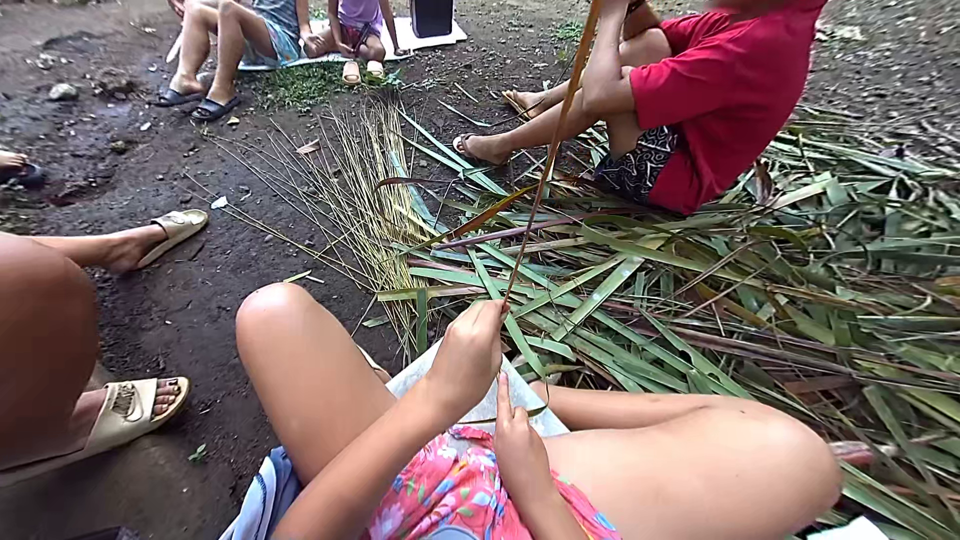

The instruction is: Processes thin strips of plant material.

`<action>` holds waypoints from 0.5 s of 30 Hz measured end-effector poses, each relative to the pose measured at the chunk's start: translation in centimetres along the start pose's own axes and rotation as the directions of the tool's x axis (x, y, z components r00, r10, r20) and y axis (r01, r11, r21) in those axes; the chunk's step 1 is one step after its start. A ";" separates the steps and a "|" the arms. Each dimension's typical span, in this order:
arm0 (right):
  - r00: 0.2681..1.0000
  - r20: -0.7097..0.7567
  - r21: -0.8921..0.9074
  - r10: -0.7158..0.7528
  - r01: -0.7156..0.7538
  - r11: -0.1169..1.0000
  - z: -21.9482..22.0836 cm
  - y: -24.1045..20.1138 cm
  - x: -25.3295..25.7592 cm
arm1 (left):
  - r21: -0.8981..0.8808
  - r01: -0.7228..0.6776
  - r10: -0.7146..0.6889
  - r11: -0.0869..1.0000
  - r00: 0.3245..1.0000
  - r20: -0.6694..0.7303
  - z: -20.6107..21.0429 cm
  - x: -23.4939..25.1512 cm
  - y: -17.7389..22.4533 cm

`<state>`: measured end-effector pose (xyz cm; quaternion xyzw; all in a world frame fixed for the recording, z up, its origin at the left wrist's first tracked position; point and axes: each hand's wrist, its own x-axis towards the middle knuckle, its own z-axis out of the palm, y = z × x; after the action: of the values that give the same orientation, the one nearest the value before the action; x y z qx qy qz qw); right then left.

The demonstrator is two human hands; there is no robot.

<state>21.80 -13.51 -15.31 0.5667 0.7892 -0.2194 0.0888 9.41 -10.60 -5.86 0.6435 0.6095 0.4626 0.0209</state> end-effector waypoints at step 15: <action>0.934 0.330 -0.096 0.135 -0.109 0.989 -1.1 -1.2 1.5 | 0.017 0.041 -0.040 0.999 0.998 -0.056 -0.3 0.4 -0.8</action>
<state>20.25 -12.09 -14.62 0.5652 0.7337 -0.2766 0.2565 8.50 -10.23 -5.91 0.6179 0.6271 0.4743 0.0074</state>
